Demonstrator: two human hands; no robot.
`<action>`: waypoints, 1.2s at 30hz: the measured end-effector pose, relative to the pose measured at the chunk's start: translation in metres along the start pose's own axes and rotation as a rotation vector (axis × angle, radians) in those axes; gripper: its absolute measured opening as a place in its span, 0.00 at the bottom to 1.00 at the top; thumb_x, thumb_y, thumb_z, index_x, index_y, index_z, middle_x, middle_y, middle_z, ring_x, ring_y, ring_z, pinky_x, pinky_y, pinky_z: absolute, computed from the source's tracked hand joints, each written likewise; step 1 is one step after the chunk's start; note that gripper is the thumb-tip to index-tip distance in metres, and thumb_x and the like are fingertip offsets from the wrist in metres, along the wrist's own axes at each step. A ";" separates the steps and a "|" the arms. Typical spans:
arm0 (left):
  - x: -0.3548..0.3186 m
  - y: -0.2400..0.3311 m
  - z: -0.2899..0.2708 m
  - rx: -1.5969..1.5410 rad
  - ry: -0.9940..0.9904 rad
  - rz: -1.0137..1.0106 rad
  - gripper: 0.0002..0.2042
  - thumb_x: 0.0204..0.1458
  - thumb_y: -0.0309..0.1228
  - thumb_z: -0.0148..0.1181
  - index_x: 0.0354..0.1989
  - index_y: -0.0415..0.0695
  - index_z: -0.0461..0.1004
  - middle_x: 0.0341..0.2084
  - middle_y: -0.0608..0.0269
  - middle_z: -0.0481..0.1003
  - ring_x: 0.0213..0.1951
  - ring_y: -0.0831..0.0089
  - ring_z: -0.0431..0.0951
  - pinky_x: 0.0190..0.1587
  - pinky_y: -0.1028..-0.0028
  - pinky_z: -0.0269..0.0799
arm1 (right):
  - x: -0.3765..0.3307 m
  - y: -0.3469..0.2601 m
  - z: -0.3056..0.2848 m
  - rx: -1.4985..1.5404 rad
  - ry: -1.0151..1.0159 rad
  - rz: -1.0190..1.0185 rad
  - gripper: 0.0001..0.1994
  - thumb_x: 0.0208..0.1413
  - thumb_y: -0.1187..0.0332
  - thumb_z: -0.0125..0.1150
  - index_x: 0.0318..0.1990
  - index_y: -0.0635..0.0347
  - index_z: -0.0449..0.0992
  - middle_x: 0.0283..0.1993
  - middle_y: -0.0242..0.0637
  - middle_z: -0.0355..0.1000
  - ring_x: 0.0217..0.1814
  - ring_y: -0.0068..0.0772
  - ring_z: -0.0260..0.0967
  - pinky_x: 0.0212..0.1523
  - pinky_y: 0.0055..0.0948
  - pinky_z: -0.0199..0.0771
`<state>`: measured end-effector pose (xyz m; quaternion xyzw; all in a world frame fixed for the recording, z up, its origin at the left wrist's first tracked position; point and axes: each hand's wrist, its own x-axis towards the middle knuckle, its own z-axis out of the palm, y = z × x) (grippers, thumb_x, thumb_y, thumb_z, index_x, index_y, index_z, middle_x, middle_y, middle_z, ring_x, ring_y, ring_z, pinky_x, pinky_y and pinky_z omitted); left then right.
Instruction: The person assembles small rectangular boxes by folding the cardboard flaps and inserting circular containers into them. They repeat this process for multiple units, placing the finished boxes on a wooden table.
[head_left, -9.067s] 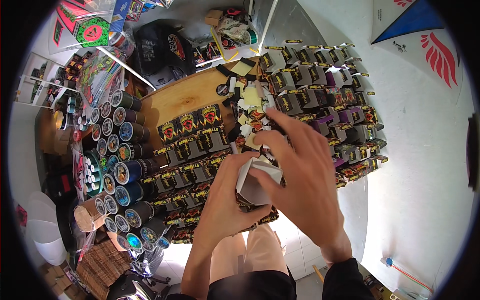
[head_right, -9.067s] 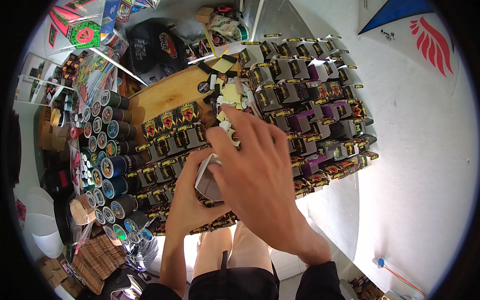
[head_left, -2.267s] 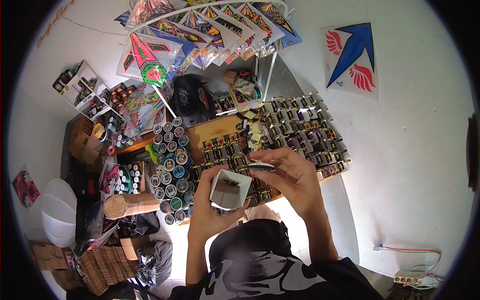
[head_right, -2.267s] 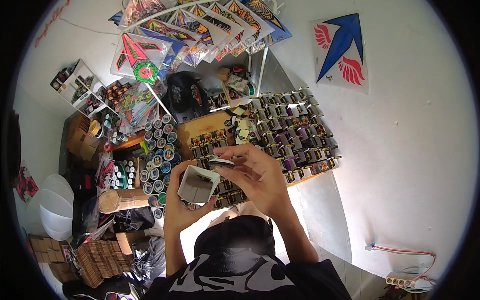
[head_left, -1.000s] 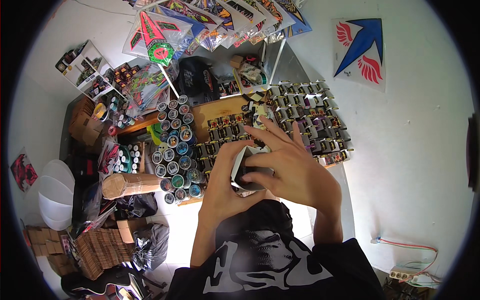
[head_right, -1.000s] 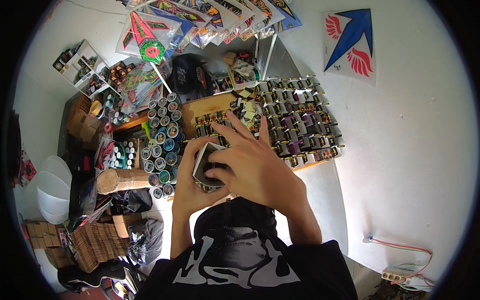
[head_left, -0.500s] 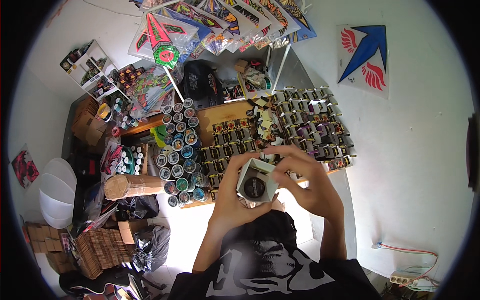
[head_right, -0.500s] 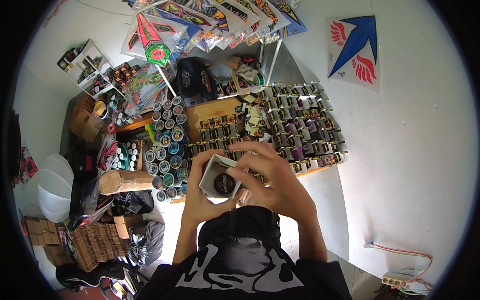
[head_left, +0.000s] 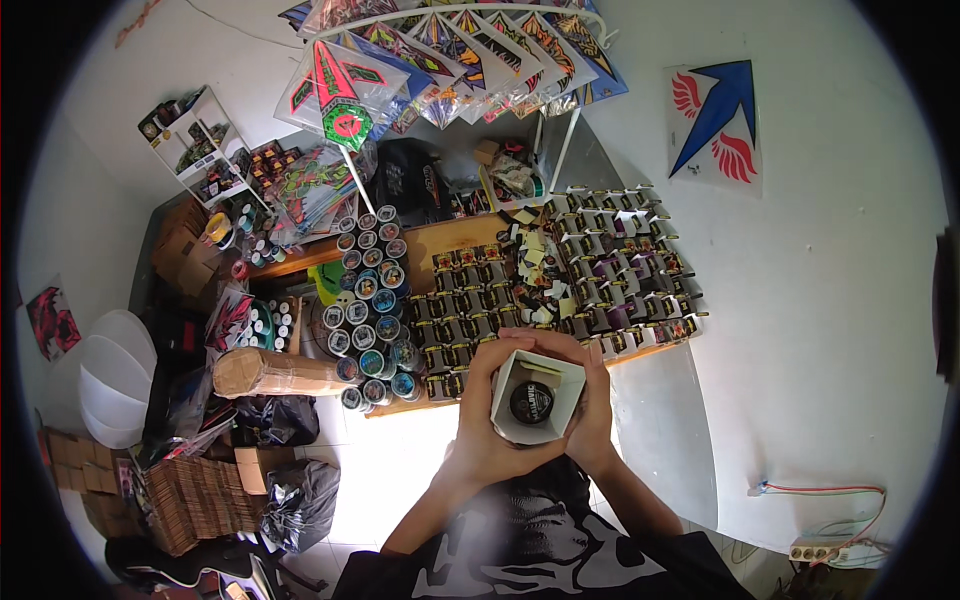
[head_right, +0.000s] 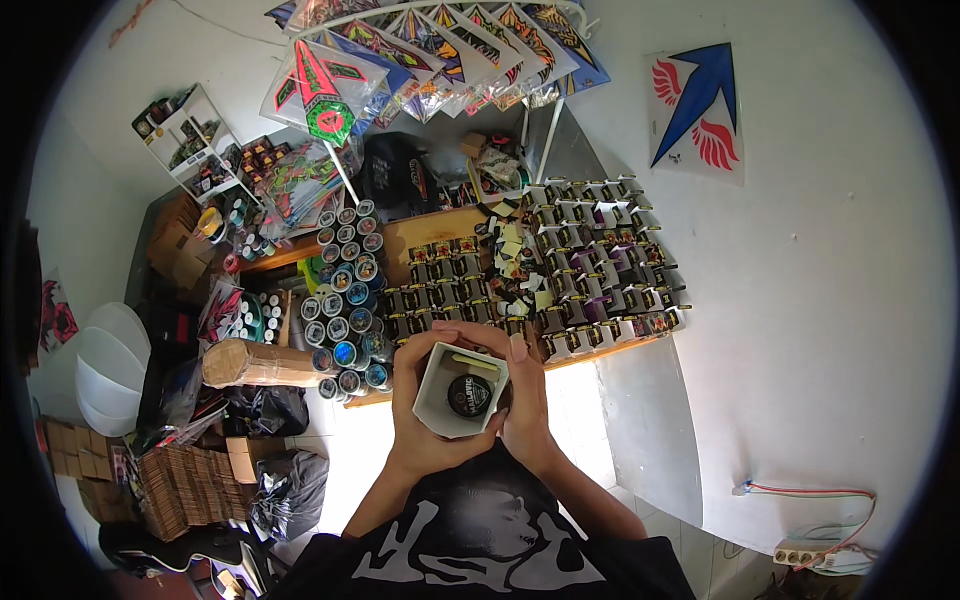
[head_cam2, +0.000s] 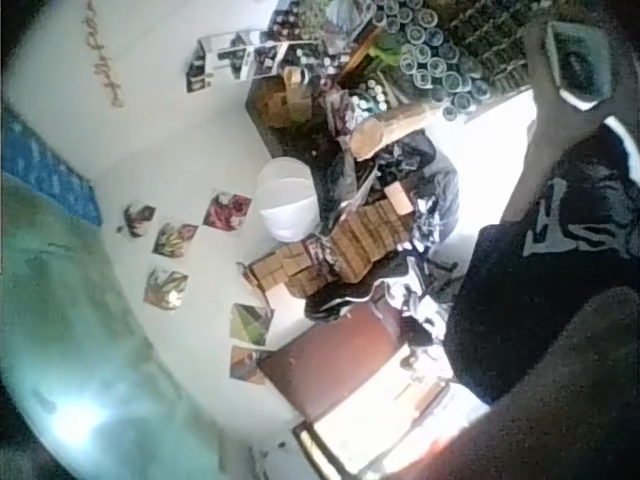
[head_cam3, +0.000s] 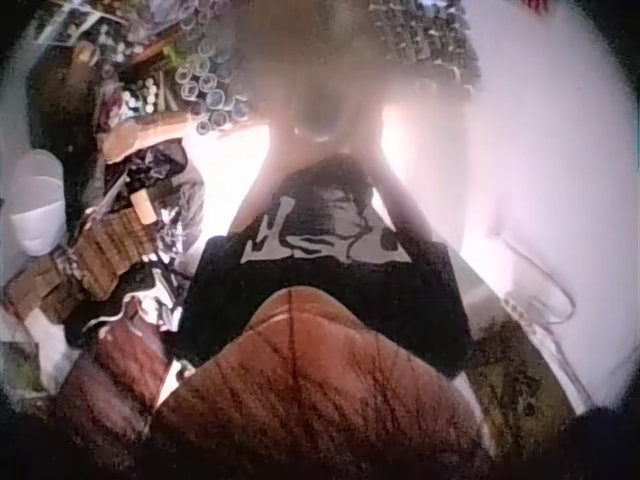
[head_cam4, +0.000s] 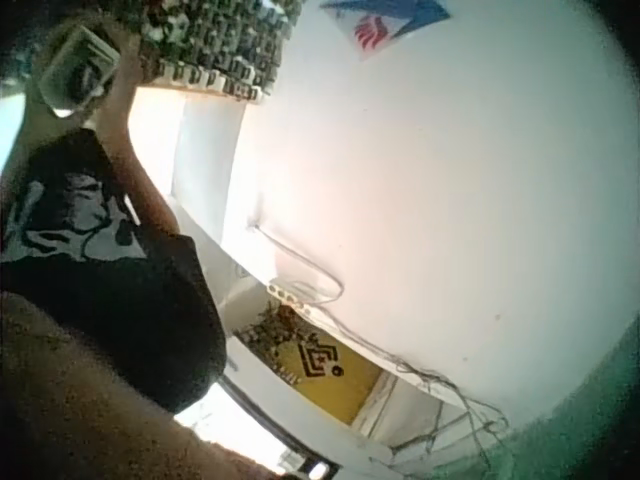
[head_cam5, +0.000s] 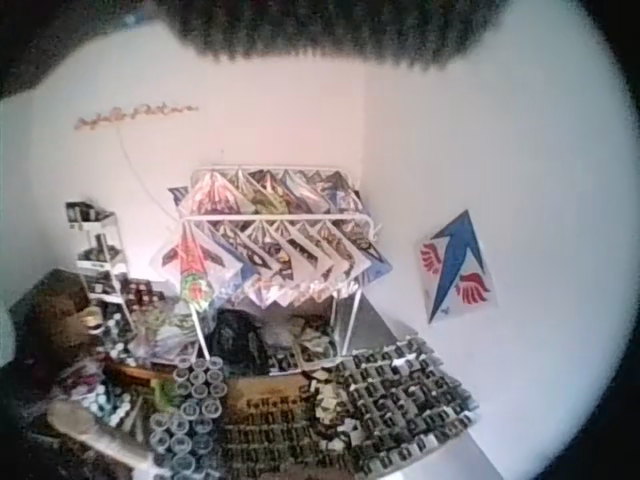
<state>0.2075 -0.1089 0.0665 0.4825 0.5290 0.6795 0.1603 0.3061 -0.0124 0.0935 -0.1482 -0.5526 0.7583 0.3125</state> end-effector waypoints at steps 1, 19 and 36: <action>-0.004 0.003 0.002 0.011 0.016 0.009 0.48 0.38 0.26 0.82 0.70 0.43 0.59 0.61 0.52 0.67 0.62 0.60 0.73 0.63 0.63 0.71 | -0.004 -0.002 0.004 0.011 0.013 0.005 0.35 0.81 0.46 0.26 0.64 0.69 0.74 0.65 0.47 0.76 0.64 0.35 0.75 0.66 0.35 0.75; -0.153 0.094 -0.024 0.052 0.108 -0.193 0.45 0.42 0.25 0.84 0.68 0.40 0.60 0.59 0.53 0.70 0.60 0.64 0.76 0.62 0.65 0.74 | -0.142 0.025 0.076 0.131 0.095 0.179 0.35 0.80 0.49 0.28 0.57 0.72 0.80 0.53 0.45 0.82 0.54 0.33 0.80 0.60 0.33 0.78; -0.175 0.084 -0.145 -0.018 0.215 -0.205 0.46 0.43 0.24 0.81 0.70 0.40 0.56 0.59 0.51 0.67 0.61 0.63 0.74 0.64 0.63 0.73 | -0.111 0.076 0.184 -0.079 -0.031 0.253 0.35 0.79 0.47 0.31 0.57 0.69 0.81 0.52 0.44 0.81 0.56 0.35 0.78 0.61 0.32 0.76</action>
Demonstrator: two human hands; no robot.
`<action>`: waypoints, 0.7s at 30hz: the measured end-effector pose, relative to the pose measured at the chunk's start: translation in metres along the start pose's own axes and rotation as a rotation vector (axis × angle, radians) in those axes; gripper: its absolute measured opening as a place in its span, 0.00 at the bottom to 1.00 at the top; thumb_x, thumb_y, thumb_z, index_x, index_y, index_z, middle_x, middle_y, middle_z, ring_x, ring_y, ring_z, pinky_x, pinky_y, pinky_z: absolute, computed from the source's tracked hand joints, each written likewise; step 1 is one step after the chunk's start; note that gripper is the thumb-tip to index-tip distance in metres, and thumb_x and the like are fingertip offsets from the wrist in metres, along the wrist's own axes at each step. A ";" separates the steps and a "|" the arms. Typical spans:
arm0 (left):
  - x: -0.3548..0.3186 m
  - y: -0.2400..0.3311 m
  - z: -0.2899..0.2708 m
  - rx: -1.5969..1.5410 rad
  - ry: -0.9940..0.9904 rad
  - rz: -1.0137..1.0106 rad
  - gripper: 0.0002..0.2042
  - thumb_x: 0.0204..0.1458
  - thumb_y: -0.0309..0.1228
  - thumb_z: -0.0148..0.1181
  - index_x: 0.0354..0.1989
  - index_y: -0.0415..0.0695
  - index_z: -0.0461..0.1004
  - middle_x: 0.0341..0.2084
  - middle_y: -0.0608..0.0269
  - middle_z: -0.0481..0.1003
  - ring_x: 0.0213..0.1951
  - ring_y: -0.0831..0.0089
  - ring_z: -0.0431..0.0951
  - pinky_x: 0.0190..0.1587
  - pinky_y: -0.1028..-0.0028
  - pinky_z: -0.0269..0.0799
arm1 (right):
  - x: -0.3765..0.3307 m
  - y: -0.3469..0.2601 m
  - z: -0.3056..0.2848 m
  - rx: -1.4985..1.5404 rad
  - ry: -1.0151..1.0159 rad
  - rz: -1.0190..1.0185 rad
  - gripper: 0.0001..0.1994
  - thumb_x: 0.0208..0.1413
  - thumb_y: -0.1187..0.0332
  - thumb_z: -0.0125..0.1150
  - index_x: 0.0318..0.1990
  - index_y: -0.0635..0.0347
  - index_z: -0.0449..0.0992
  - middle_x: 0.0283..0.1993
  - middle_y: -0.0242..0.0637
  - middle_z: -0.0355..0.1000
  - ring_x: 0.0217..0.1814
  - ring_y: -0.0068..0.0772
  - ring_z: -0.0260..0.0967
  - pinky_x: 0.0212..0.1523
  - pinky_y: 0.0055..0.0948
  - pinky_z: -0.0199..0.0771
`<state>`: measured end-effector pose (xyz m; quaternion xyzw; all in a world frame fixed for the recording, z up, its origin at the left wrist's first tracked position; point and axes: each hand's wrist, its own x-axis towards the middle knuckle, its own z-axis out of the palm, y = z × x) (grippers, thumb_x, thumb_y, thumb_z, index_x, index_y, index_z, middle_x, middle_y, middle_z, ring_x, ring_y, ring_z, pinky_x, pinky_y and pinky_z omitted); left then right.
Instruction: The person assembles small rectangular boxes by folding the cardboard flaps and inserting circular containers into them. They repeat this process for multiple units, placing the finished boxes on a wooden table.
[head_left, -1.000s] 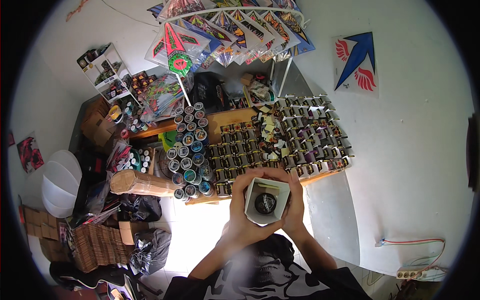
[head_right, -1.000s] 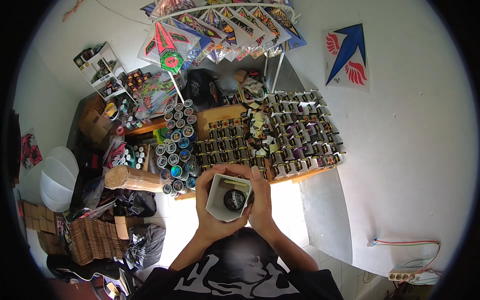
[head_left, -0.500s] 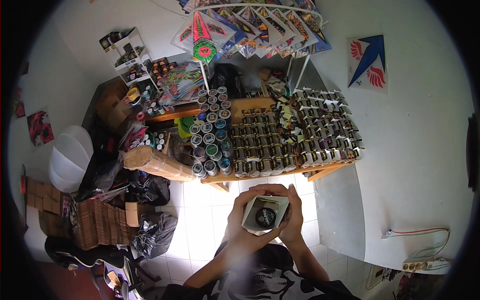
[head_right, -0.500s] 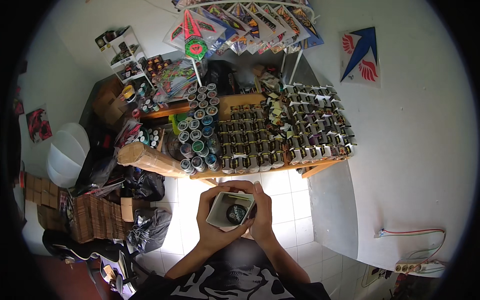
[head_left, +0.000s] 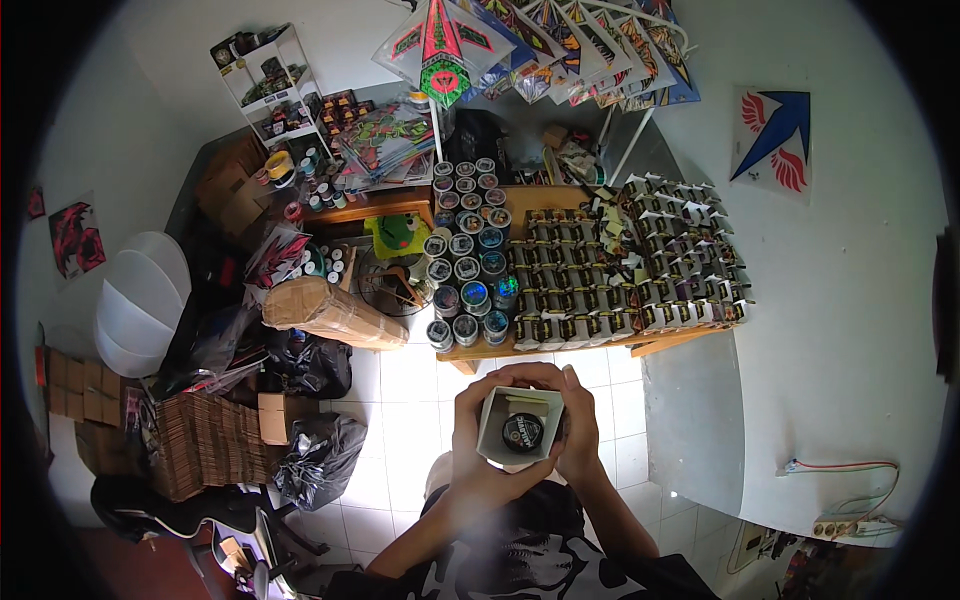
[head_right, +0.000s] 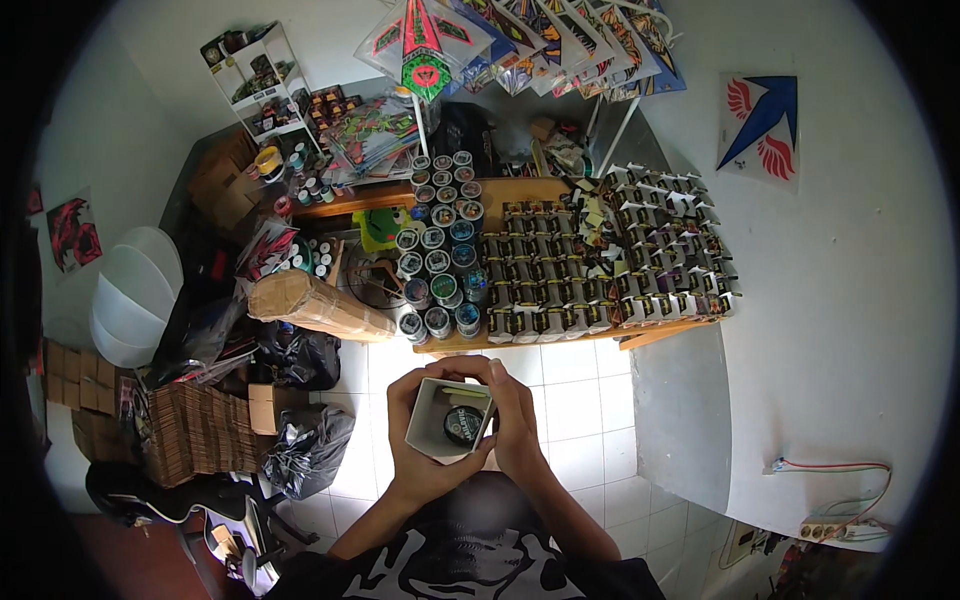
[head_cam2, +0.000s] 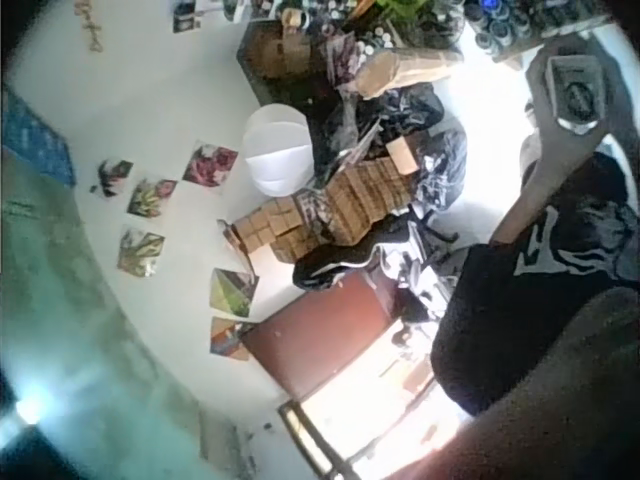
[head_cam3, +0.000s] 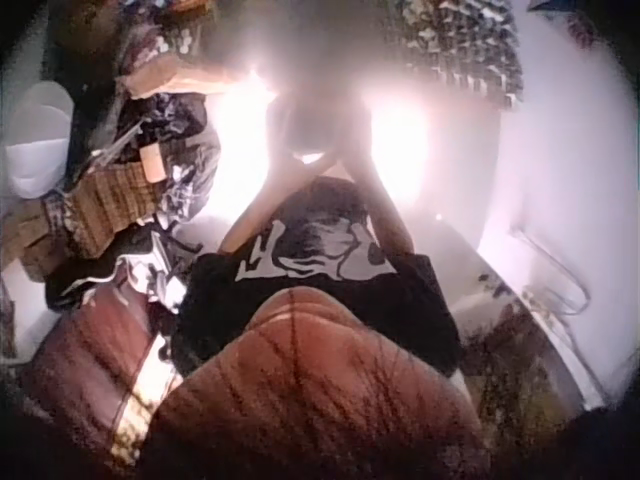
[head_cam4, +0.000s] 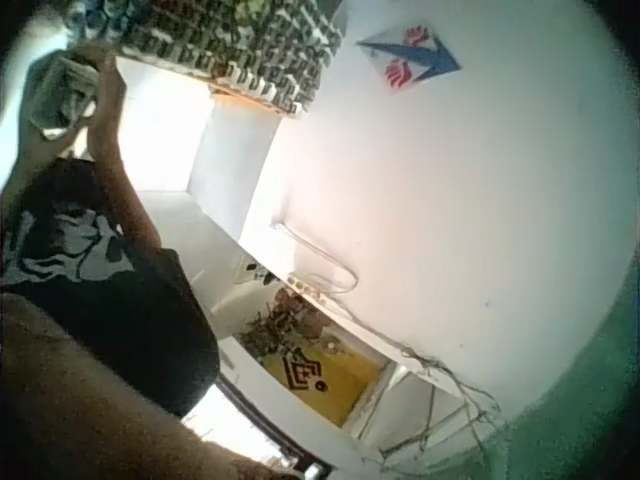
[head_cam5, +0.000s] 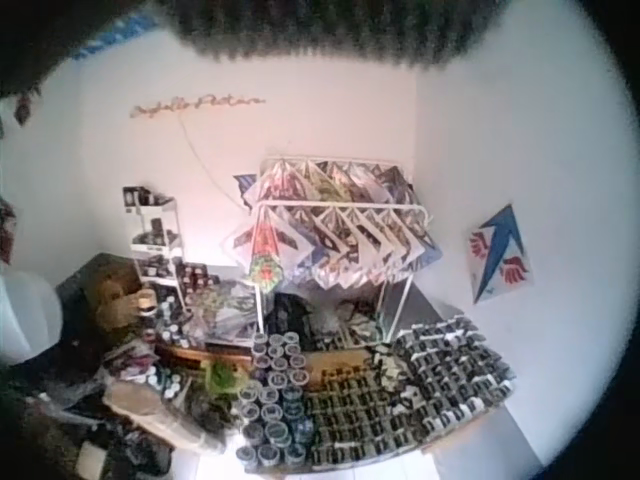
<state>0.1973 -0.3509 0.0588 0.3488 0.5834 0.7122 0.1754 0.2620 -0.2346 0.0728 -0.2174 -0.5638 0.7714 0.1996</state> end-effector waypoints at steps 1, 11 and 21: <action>0.003 -0.004 -0.009 0.004 -0.006 -0.011 0.46 0.43 0.24 0.81 0.70 0.39 0.56 0.59 0.51 0.67 0.61 0.64 0.74 0.64 0.63 0.73 | 0.007 0.005 0.005 -0.032 0.004 0.002 0.35 0.79 0.46 0.30 0.57 0.69 0.80 0.53 0.44 0.81 0.57 0.36 0.78 0.62 0.33 0.75; 0.025 -0.081 -0.074 0.115 0.045 -0.121 0.46 0.42 0.24 0.82 0.68 0.38 0.56 0.57 0.50 0.69 0.58 0.64 0.74 0.62 0.65 0.75 | 0.084 0.076 0.005 -0.126 0.081 -0.142 0.33 0.82 0.50 0.32 0.57 0.73 0.79 0.62 0.51 0.78 0.63 0.42 0.78 0.63 0.39 0.76; 0.042 -0.190 -0.107 0.224 0.068 -0.138 0.47 0.41 0.25 0.84 0.67 0.39 0.56 0.57 0.51 0.69 0.57 0.64 0.75 0.60 0.65 0.76 | 0.193 0.163 -0.019 -0.924 0.237 -0.304 0.24 0.59 0.71 0.74 0.63 0.53 0.78 0.60 0.42 0.76 0.51 0.45 0.83 0.48 0.38 0.84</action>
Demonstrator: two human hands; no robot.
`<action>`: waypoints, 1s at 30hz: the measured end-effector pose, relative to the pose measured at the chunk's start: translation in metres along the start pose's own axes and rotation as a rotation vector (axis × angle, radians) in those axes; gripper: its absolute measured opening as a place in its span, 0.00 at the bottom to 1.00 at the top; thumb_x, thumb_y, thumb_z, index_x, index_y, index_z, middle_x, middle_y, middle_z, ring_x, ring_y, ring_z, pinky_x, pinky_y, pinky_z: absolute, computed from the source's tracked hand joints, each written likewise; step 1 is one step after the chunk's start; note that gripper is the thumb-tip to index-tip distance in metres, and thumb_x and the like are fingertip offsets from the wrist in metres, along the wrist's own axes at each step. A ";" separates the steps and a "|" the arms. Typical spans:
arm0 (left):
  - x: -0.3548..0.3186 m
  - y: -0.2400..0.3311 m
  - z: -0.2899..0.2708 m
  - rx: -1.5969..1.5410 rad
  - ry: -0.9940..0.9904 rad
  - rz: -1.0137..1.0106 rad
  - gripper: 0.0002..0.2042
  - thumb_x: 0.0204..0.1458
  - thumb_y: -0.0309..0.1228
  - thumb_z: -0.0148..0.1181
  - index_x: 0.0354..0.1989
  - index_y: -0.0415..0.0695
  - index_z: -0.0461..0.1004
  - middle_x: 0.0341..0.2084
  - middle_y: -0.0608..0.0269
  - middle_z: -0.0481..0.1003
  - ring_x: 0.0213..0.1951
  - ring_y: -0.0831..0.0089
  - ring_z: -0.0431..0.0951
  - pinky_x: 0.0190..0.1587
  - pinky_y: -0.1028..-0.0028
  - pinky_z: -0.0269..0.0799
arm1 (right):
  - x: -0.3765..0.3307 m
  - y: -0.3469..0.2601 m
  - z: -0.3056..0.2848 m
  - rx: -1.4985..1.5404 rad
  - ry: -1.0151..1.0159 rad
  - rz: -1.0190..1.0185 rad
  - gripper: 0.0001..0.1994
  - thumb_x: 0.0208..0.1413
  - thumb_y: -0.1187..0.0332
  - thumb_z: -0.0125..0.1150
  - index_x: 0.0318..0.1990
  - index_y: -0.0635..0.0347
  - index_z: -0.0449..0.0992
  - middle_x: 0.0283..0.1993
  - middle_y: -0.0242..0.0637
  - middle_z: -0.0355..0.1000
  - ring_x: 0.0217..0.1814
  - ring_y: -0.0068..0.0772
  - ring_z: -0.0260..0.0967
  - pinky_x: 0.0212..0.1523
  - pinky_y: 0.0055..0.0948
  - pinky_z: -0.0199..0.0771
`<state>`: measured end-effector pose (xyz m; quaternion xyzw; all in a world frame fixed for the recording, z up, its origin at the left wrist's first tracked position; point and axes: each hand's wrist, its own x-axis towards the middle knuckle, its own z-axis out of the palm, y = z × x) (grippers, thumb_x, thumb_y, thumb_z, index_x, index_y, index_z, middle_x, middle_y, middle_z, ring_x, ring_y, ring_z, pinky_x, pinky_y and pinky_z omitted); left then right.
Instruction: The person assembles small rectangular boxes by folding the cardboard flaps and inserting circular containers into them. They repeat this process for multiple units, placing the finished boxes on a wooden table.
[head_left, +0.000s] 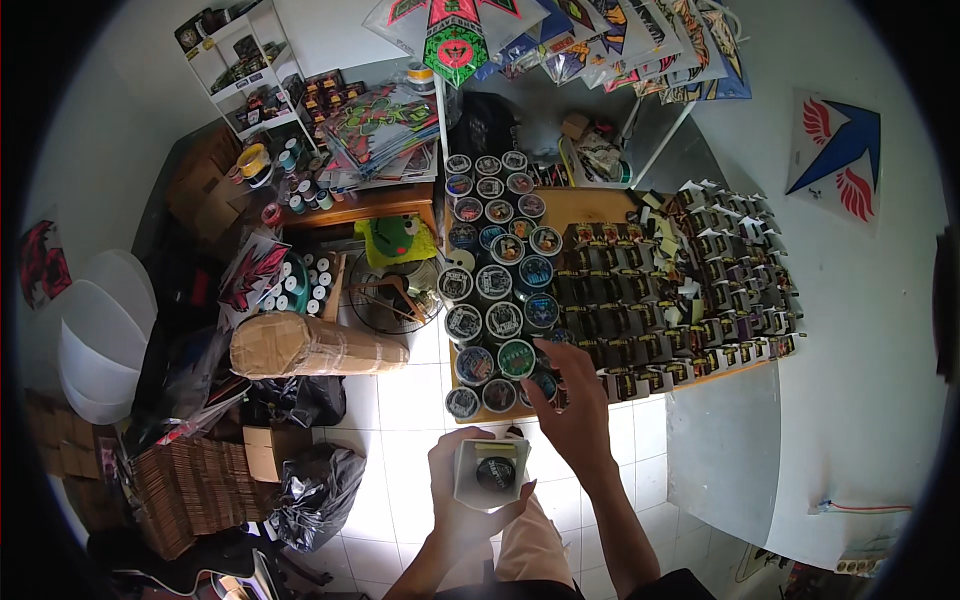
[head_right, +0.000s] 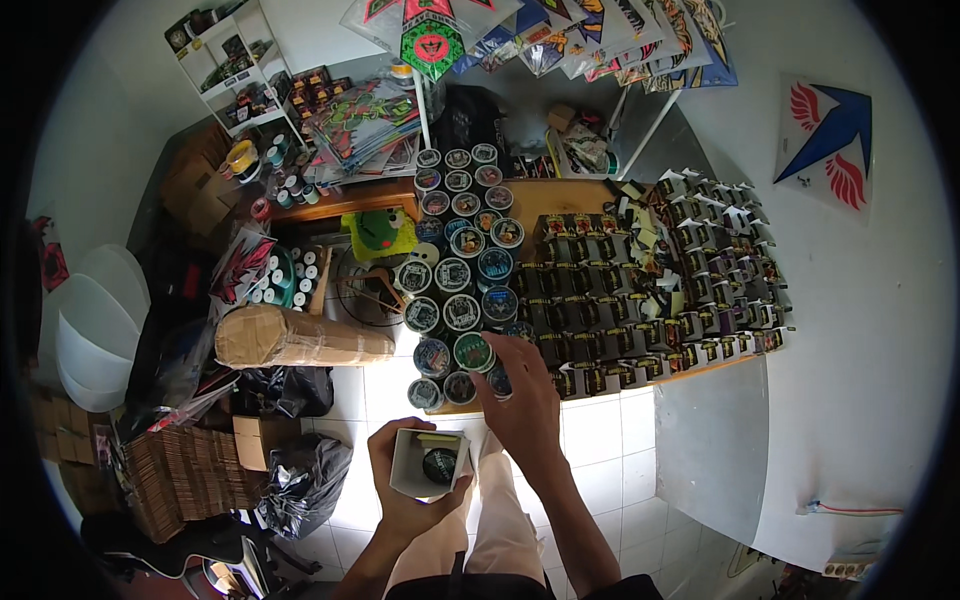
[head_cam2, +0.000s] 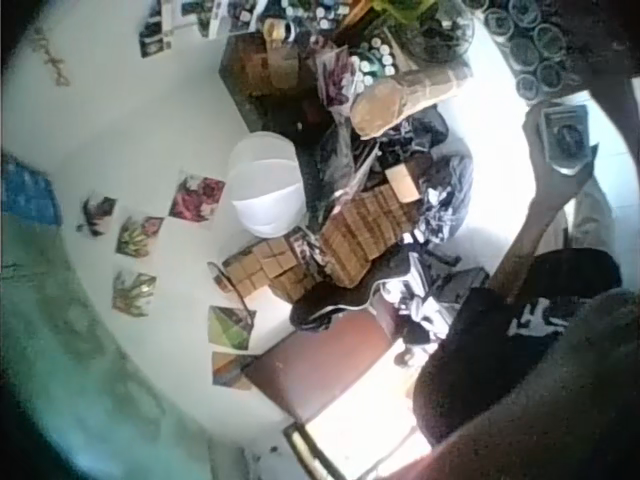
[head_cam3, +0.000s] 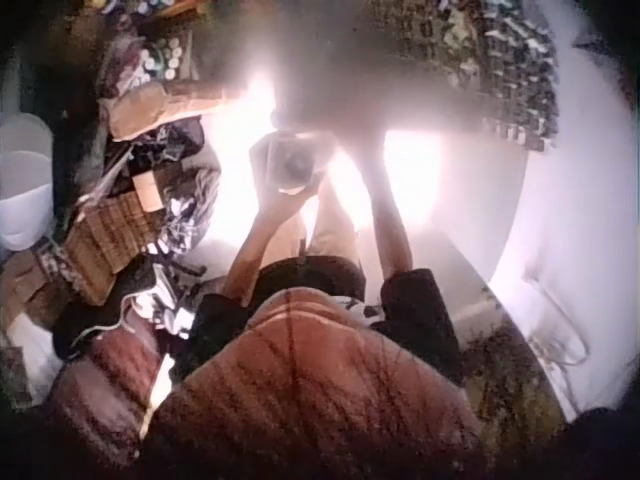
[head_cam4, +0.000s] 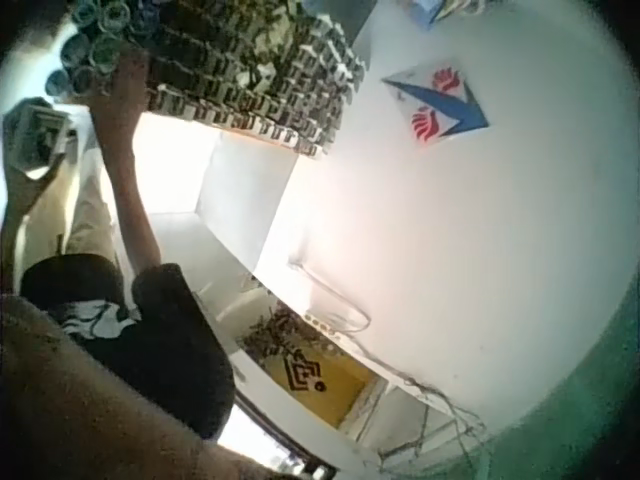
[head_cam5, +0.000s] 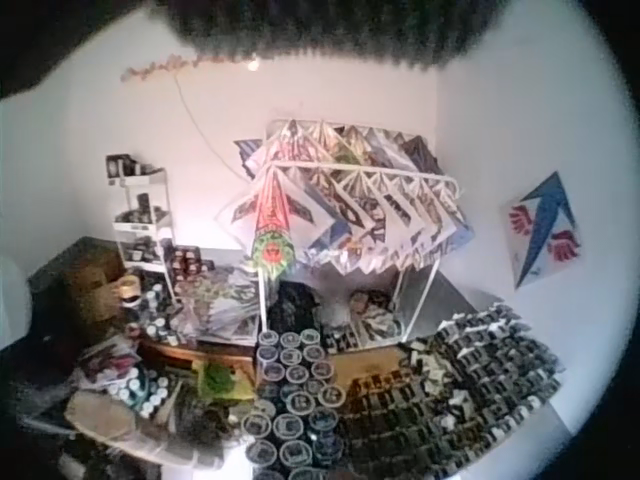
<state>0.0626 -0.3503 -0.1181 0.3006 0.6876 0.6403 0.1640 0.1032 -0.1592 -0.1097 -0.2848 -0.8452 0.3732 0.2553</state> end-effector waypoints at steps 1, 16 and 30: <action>0.001 -0.006 0.001 -0.002 -0.001 -0.010 0.47 0.41 0.25 0.84 0.67 0.39 0.56 0.57 0.51 0.69 0.57 0.64 0.75 0.60 0.65 0.76 | 0.001 0.005 0.007 -0.019 -0.014 0.023 0.24 0.58 0.71 0.74 0.63 0.53 0.78 0.60 0.42 0.75 0.51 0.46 0.83 0.46 0.39 0.84; 0.019 -0.021 0.004 -0.029 -0.019 -0.043 0.47 0.42 0.23 0.83 0.69 0.41 0.55 0.57 0.50 0.69 0.58 0.63 0.76 0.61 0.64 0.77 | 0.014 0.027 0.036 -0.162 -0.213 0.033 0.32 0.54 0.66 0.79 0.67 0.50 0.76 0.63 0.40 0.76 0.51 0.44 0.83 0.44 0.39 0.87; 0.019 0.040 -0.013 -0.026 0.032 0.014 0.45 0.42 0.25 0.82 0.68 0.39 0.57 0.55 0.53 0.69 0.57 0.64 0.74 0.61 0.65 0.73 | 0.013 -0.020 -0.015 0.041 -0.055 -0.062 0.35 0.51 0.70 0.81 0.69 0.55 0.75 0.57 0.40 0.80 0.47 0.32 0.82 0.40 0.30 0.82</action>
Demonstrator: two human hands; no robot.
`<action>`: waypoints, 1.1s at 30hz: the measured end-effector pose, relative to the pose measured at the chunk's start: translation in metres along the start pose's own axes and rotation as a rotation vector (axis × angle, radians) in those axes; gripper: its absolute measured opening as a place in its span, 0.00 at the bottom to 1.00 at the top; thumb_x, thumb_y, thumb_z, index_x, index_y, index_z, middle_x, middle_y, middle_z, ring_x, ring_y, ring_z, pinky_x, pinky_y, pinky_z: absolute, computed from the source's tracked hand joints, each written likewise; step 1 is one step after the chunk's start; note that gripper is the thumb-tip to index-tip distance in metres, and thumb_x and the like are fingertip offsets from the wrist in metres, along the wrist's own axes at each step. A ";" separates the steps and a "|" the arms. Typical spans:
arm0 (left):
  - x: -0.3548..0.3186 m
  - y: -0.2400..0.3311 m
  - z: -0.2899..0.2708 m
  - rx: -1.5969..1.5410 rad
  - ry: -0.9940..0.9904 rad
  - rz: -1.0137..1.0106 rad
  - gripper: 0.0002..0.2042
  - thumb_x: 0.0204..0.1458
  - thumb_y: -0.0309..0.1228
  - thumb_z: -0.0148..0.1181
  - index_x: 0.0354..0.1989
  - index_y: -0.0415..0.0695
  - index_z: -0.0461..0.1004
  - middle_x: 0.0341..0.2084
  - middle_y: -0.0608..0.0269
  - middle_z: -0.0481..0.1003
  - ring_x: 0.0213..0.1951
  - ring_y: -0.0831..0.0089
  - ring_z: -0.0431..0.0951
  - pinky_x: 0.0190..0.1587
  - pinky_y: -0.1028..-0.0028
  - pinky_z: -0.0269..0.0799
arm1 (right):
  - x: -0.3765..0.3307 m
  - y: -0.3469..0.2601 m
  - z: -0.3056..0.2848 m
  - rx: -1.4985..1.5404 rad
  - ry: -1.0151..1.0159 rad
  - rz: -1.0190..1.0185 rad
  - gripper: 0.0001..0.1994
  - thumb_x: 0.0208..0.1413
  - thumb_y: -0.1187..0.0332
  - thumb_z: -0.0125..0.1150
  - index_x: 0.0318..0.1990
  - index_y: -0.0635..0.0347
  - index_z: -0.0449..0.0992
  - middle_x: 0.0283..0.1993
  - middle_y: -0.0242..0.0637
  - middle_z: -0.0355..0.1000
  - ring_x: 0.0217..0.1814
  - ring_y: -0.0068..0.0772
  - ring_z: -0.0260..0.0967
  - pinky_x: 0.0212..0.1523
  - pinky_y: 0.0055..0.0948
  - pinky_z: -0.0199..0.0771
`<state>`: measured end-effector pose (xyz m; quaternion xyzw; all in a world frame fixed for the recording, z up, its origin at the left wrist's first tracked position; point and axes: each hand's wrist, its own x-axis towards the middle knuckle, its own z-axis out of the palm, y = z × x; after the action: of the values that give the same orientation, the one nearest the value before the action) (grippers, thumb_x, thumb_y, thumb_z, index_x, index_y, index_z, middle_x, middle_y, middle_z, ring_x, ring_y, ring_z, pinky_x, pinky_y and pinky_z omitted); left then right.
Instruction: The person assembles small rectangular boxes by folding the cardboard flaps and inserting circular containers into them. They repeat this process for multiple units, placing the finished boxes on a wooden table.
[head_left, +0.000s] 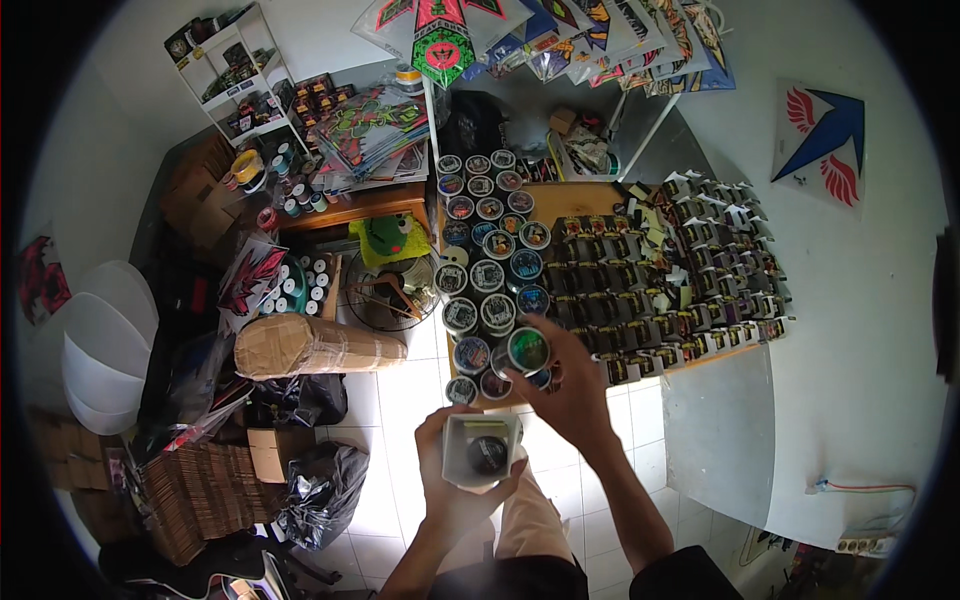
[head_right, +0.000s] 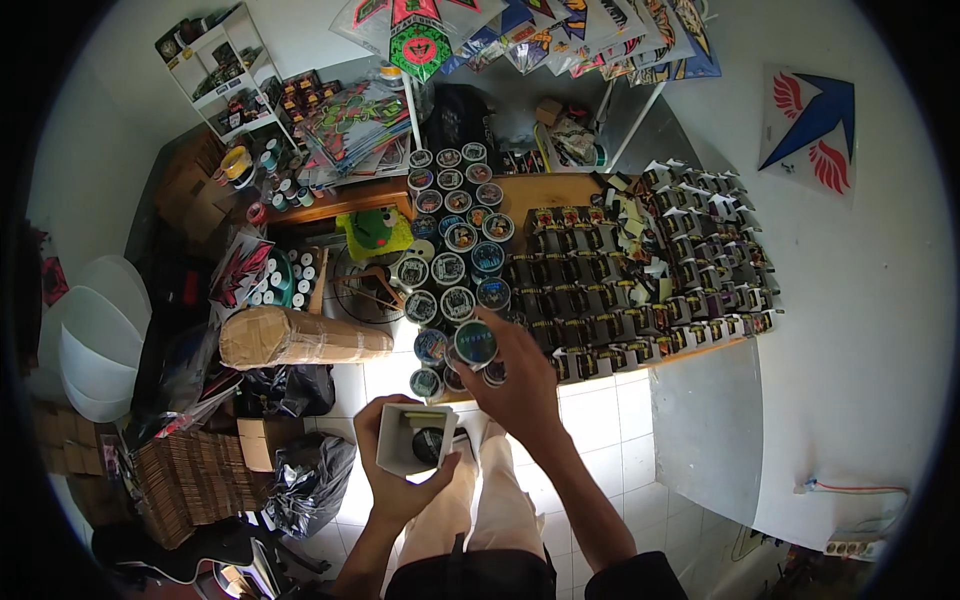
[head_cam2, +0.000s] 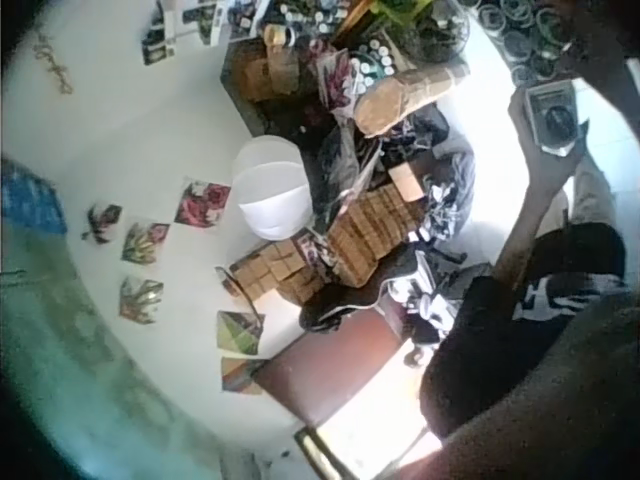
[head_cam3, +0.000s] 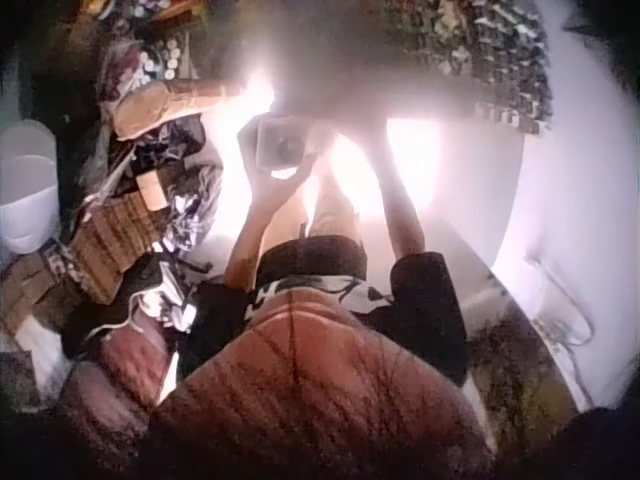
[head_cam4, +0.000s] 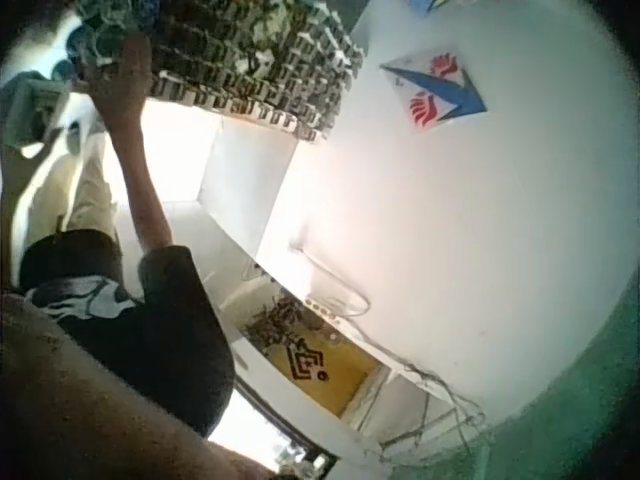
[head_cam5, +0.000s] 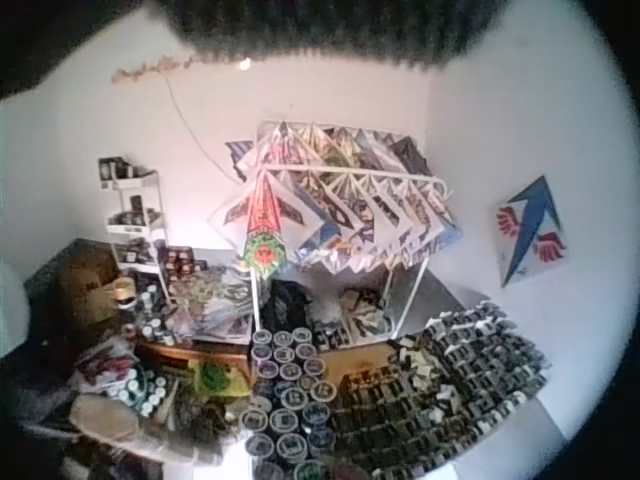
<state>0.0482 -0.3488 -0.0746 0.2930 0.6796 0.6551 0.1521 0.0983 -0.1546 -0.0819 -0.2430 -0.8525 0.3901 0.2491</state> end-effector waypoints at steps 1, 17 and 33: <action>-0.002 0.010 -0.001 -0.019 0.013 0.004 0.44 0.43 0.25 0.81 0.68 0.39 0.58 0.55 0.53 0.69 0.57 0.64 0.74 0.61 0.65 0.73 | 0.000 -0.013 -0.013 -0.037 0.028 -0.046 0.37 0.49 0.69 0.83 0.69 0.56 0.75 0.55 0.37 0.81 0.47 0.27 0.81 0.42 0.29 0.80; -0.018 0.147 -0.008 -0.044 -0.028 0.118 0.43 0.48 0.22 0.80 0.70 0.43 0.57 0.54 0.53 0.71 0.55 0.65 0.78 0.57 0.68 0.78 | -0.052 -0.212 -0.156 0.304 0.168 -0.204 0.36 0.49 0.75 0.79 0.68 0.58 0.74 0.58 0.39 0.73 0.61 0.34 0.78 0.59 0.34 0.84; -0.031 0.152 -0.015 -0.007 -0.018 0.219 0.48 0.42 0.27 0.82 0.72 0.40 0.57 0.59 0.49 0.67 0.61 0.58 0.75 0.63 0.62 0.74 | -0.078 -0.251 -0.138 0.075 0.165 -0.335 0.33 0.37 0.66 0.90 0.55 0.58 0.83 0.48 0.38 0.80 0.51 0.38 0.80 0.51 0.37 0.81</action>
<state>0.0935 -0.3840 0.0708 0.3709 0.6399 0.6674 0.0868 0.1869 -0.2717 0.1764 -0.1193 -0.8426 0.3533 0.3885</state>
